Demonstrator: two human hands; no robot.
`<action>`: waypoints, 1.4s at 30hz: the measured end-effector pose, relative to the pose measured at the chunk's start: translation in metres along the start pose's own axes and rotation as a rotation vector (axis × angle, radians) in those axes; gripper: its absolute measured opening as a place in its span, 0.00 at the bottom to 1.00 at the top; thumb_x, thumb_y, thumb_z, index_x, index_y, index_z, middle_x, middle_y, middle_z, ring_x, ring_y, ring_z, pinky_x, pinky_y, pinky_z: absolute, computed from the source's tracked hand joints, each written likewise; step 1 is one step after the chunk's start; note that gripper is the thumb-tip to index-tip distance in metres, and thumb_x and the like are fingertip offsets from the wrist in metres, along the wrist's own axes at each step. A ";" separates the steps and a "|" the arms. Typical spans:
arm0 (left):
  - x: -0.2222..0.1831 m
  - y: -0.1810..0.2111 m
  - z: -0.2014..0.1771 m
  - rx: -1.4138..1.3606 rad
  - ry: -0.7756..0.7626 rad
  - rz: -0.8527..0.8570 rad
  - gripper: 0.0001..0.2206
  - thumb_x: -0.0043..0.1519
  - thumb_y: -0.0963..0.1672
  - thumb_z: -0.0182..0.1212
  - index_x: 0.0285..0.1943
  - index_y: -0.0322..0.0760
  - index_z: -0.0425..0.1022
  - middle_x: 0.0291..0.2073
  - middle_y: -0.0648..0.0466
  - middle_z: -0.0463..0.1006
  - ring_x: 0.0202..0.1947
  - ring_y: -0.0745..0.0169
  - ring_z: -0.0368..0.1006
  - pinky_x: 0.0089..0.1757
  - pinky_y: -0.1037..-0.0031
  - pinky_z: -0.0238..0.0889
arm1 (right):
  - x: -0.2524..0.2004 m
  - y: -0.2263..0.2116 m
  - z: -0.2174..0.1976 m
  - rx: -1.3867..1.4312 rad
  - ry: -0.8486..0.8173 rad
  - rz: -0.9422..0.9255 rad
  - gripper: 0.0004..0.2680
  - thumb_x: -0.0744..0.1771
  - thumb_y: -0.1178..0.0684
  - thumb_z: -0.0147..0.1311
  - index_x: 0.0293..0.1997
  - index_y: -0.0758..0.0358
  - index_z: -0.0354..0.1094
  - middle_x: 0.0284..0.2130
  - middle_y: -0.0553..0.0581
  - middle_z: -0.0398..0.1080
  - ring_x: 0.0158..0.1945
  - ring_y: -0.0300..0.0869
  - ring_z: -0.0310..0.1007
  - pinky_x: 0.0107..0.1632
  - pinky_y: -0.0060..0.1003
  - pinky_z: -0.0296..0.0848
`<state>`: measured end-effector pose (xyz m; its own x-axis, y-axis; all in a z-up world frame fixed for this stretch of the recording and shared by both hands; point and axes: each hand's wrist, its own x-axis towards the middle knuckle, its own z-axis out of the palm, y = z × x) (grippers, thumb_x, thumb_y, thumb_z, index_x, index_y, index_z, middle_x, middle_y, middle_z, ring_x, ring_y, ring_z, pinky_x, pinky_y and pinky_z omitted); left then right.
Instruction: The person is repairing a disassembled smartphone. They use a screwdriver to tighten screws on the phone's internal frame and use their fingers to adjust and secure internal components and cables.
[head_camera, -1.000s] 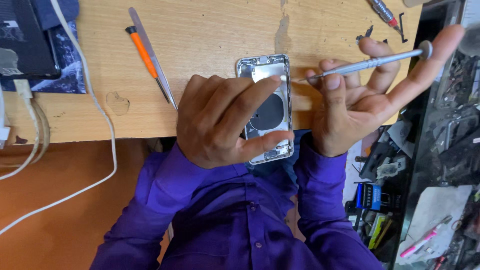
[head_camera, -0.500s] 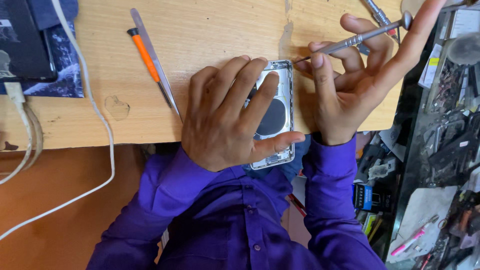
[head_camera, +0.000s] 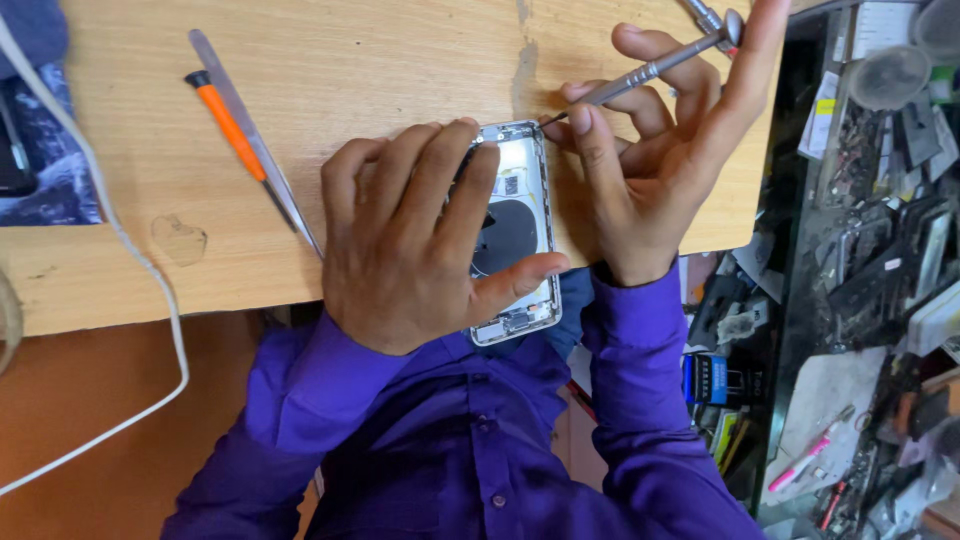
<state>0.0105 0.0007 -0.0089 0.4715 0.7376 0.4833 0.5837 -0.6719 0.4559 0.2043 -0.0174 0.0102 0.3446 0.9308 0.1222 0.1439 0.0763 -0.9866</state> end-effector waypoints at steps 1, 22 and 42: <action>0.000 0.000 0.000 -0.005 0.004 -0.002 0.35 0.71 0.65 0.53 0.59 0.30 0.74 0.58 0.46 0.73 0.61 0.51 0.69 0.58 0.54 0.56 | -0.001 0.000 0.000 0.006 0.000 0.012 0.38 0.75 0.71 0.58 0.79 0.52 0.16 0.60 0.63 0.61 0.51 0.43 0.78 0.54 0.34 0.86; -0.002 -0.001 0.003 -0.030 0.021 -0.018 0.36 0.68 0.66 0.56 0.58 0.29 0.74 0.57 0.48 0.73 0.59 0.52 0.68 0.58 0.54 0.55 | -0.003 0.027 -0.010 -0.408 -0.208 -0.533 0.31 0.77 0.74 0.51 0.79 0.35 0.38 0.56 0.58 0.64 0.52 0.45 0.74 0.57 0.37 0.83; -0.001 -0.001 0.003 -0.029 0.029 -0.015 0.33 0.68 0.63 0.58 0.59 0.29 0.73 0.58 0.47 0.72 0.61 0.51 0.67 0.59 0.54 0.55 | 0.013 0.005 -0.014 -0.443 -0.311 -0.557 0.31 0.75 0.76 0.55 0.76 0.41 0.41 0.56 0.58 0.60 0.51 0.47 0.73 0.52 0.38 0.81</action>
<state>0.0118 0.0006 -0.0120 0.4430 0.7456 0.4978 0.5708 -0.6628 0.4847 0.2228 -0.0101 0.0087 -0.1545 0.8598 0.4867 0.5997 0.4731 -0.6454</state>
